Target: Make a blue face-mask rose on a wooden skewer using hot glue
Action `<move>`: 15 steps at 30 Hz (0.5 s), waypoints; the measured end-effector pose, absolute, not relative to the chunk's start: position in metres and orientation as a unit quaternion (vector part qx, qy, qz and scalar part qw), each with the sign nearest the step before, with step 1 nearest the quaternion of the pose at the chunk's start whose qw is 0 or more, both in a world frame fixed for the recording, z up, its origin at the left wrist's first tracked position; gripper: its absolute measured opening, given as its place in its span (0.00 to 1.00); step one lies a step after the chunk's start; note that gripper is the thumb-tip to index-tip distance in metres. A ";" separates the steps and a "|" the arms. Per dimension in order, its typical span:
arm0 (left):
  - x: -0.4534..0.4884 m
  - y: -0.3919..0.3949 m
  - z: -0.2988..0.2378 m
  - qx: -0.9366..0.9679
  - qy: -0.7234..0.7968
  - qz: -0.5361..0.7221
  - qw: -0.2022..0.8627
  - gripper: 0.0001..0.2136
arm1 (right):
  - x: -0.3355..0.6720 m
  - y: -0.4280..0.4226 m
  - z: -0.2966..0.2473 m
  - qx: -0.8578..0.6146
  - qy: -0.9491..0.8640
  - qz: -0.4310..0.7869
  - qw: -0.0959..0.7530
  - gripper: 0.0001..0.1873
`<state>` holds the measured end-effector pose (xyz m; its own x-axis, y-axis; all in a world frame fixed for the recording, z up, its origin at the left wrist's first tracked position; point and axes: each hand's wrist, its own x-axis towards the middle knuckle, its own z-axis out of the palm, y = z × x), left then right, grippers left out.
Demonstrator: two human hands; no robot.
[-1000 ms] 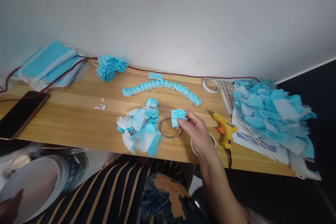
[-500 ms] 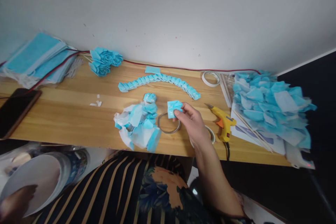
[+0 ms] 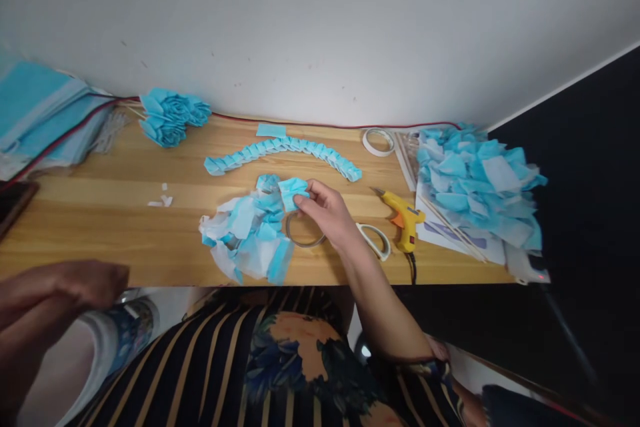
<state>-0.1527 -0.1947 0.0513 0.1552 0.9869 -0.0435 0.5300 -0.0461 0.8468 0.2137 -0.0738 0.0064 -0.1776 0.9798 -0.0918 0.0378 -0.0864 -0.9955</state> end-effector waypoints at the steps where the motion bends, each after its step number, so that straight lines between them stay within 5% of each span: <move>1: -0.139 -0.177 0.057 0.651 0.577 0.316 0.378 0.09 | 0.212 -0.073 0.009 -0.484 -0.531 0.556 0.418 0.08; 4: -0.090 -0.117 0.062 0.673 0.532 0.316 0.404 0.09 | 0.209 -0.072 0.013 -0.489 -0.539 0.551 0.409 0.08; 9: -0.035 -0.041 0.034 0.732 0.423 0.251 0.472 0.23 | 0.207 -0.067 0.016 -0.491 -0.553 0.544 0.395 0.10; 15: -0.014 -0.023 0.030 0.718 0.394 0.257 0.513 0.14 | 0.206 -0.058 0.020 -0.494 -0.571 0.537 0.377 0.12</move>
